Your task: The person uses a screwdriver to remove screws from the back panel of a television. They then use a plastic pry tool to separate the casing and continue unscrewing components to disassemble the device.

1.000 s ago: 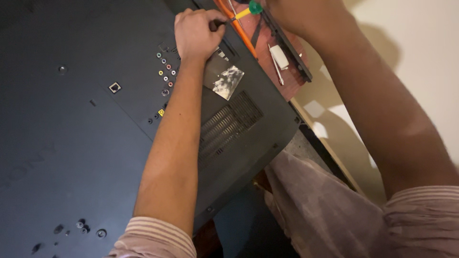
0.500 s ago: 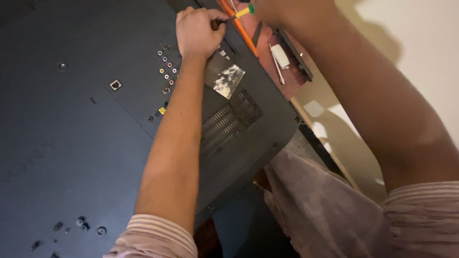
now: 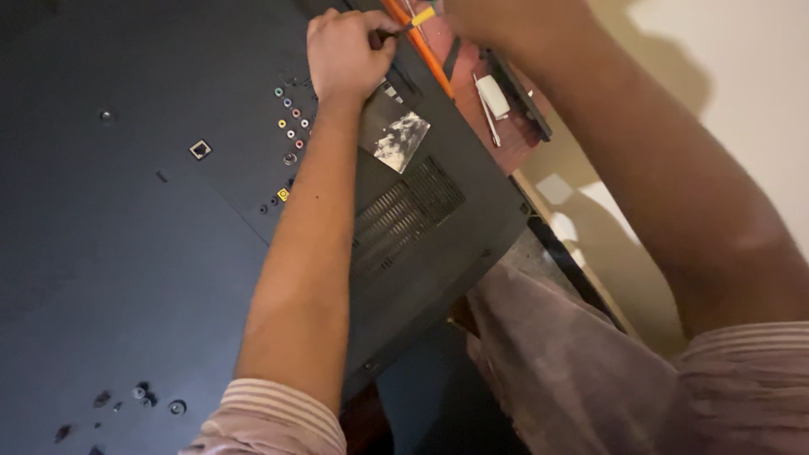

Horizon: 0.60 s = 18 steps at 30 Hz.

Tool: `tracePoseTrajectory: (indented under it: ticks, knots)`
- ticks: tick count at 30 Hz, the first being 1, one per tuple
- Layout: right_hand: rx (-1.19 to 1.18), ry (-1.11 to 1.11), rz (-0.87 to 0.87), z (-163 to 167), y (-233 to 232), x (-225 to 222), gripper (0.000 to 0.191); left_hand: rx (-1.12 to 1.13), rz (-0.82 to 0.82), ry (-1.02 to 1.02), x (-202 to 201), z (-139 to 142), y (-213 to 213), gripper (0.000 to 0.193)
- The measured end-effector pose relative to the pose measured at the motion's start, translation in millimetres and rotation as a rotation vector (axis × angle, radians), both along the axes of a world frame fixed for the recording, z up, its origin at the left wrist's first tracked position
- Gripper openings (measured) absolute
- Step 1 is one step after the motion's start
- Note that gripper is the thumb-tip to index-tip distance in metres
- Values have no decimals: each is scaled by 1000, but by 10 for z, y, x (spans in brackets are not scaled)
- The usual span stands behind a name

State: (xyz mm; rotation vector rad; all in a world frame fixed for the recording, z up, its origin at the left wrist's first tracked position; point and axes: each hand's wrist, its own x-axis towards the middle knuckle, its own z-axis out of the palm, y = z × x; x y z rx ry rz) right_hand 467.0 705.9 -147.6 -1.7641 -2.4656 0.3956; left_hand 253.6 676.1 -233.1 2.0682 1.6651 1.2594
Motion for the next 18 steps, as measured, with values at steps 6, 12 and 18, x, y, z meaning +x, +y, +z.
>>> tracePoseTrajectory:
  ticks: [6, 12, 18]
  knots:
    - [-28, -45, 5, 80, 28, -201, 22, 13, -2, 32, -3, 2, 6, 9]
    - [-4, -84, 78, 52, 90, -42, 21, 0, -2, 22, -16, 43, -10, 9]
    - [-6, -48, 29, 20, 87, -57, 20, 28, 1, 14, -20, 121, -54, 11]
